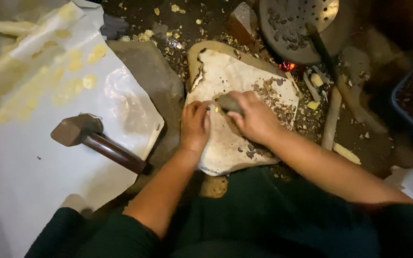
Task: Grinding nuts with a stone and flattening the paste into crackers using a wooden mallet
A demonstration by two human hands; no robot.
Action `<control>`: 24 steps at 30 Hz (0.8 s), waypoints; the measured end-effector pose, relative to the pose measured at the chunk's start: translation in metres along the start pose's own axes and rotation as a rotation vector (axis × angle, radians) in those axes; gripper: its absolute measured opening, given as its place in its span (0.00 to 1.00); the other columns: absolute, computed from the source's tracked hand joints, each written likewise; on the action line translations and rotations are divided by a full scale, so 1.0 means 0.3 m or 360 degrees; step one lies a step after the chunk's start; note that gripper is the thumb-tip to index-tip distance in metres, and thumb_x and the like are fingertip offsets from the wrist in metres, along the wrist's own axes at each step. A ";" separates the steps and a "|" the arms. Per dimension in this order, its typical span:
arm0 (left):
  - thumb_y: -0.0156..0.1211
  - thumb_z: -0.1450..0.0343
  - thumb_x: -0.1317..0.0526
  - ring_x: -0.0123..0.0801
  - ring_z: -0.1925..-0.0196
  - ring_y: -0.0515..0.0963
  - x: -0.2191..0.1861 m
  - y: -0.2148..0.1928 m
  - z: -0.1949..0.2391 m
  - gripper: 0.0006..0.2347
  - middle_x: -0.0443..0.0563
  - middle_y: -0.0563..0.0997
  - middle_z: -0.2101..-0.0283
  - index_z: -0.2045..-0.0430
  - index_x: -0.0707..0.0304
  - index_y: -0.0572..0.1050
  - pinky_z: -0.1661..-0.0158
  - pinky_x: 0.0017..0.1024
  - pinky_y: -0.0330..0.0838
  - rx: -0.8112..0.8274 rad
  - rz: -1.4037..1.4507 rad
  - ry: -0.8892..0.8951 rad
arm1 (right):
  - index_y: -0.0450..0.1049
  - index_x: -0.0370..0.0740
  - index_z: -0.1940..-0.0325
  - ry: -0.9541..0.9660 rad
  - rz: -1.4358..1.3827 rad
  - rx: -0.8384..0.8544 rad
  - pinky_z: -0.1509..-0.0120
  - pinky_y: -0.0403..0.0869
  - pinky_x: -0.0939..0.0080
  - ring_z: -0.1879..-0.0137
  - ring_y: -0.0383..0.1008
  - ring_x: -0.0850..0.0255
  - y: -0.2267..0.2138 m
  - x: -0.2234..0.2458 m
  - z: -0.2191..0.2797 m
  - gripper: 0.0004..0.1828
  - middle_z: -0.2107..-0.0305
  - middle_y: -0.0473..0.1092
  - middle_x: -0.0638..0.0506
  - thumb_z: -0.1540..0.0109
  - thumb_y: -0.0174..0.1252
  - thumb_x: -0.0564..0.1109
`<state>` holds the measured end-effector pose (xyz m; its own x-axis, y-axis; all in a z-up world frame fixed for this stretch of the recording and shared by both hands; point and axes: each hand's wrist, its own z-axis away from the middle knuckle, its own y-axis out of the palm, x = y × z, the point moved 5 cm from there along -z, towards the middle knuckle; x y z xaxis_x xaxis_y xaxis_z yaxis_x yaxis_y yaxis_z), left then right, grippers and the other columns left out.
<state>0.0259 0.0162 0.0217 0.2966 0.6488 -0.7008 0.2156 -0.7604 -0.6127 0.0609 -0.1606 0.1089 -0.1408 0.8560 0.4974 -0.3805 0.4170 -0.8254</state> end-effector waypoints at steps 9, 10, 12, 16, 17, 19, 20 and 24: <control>0.63 0.28 0.69 0.50 0.54 0.80 0.011 -0.013 -0.015 0.07 0.54 0.76 0.59 0.59 0.57 0.80 0.51 0.40 0.73 -0.0117 0.0148 -0.0007 | 0.58 0.51 0.30 0.0103 -0.0017 0.0120 0.44 0.74 0.28 0.48 0.75 0.25 0.072 -0.079 -0.055 0.27 0.51 0.70 0.30 0.32 0.53 0.53; 0.64 0.28 0.66 0.50 0.55 0.79 0.014 -0.008 -0.015 0.06 0.53 0.76 0.59 0.60 0.55 0.81 0.52 0.41 0.73 -0.0127 0.0129 -0.0014 | 0.57 0.52 0.31 0.0186 -0.0034 0.0219 0.40 0.72 0.29 0.45 0.74 0.26 0.061 -0.080 -0.064 0.26 0.51 0.71 0.29 0.33 0.53 0.55; 0.65 0.28 0.64 0.50 0.56 0.79 0.017 0.009 -0.023 0.05 0.53 0.76 0.60 0.61 0.53 0.82 0.53 0.42 0.74 -0.0138 0.0118 -0.0014 | 0.57 0.53 0.32 0.0275 -0.0047 0.0310 0.37 0.70 0.30 0.42 0.73 0.27 0.048 -0.082 -0.079 0.26 0.50 0.71 0.28 0.33 0.53 0.57; 0.68 0.30 0.55 0.48 0.54 0.77 0.022 0.055 -0.090 0.06 0.47 0.75 0.58 0.62 0.46 0.82 0.53 0.45 0.72 -0.0078 -0.0043 -0.0159 | 0.58 0.53 0.33 0.0300 0.0021 0.0275 0.35 0.68 0.32 0.41 0.74 0.29 0.053 -0.122 -0.147 0.26 0.51 0.73 0.27 0.33 0.54 0.58; 0.69 0.31 0.54 0.49 0.54 0.76 0.016 0.056 -0.101 0.07 0.48 0.74 0.58 0.62 0.46 0.82 0.53 0.48 0.71 -0.0050 -0.0058 -0.0195 | 0.59 0.54 0.33 0.0309 0.0037 0.0285 0.34 0.66 0.32 0.40 0.74 0.31 0.068 -0.139 -0.160 0.26 0.51 0.74 0.28 0.33 0.55 0.59; 0.63 0.28 0.56 0.52 0.47 0.74 -0.030 0.024 -0.068 0.11 0.53 0.72 0.51 0.53 0.50 0.77 0.48 0.50 0.69 -0.0070 -0.0103 -0.0230 | 0.58 0.52 0.33 0.0334 -0.0014 0.0292 0.34 0.68 0.31 0.40 0.73 0.30 0.037 -0.081 -0.104 0.26 0.51 0.73 0.27 0.33 0.54 0.57; 0.56 0.24 0.58 0.55 0.40 0.72 -0.049 0.006 -0.061 0.14 0.58 0.70 0.43 0.44 0.55 0.72 0.44 0.52 0.67 -0.0096 -0.0152 -0.0260 | 0.58 0.51 0.33 0.0351 -0.0066 0.0294 0.35 0.69 0.30 0.40 0.73 0.29 0.017 -0.050 -0.083 0.26 0.51 0.73 0.26 0.33 0.53 0.56; 0.65 0.32 0.40 0.63 0.26 0.58 -0.060 0.018 -0.017 0.38 0.73 0.62 0.30 0.33 0.68 0.62 0.30 0.58 0.49 0.0301 -0.0299 -0.0128 | 0.55 0.49 0.31 0.0313 -0.0077 0.0323 0.35 0.69 0.30 0.40 0.72 0.26 -0.003 -0.019 -0.056 0.26 0.49 0.71 0.23 0.32 0.50 0.55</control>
<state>0.0265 0.0004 0.0329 0.1914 0.7840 -0.5905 0.0799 -0.6121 -0.7867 0.0773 -0.1607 0.1024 0.0548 0.8876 0.4573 -0.5603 0.4064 -0.7217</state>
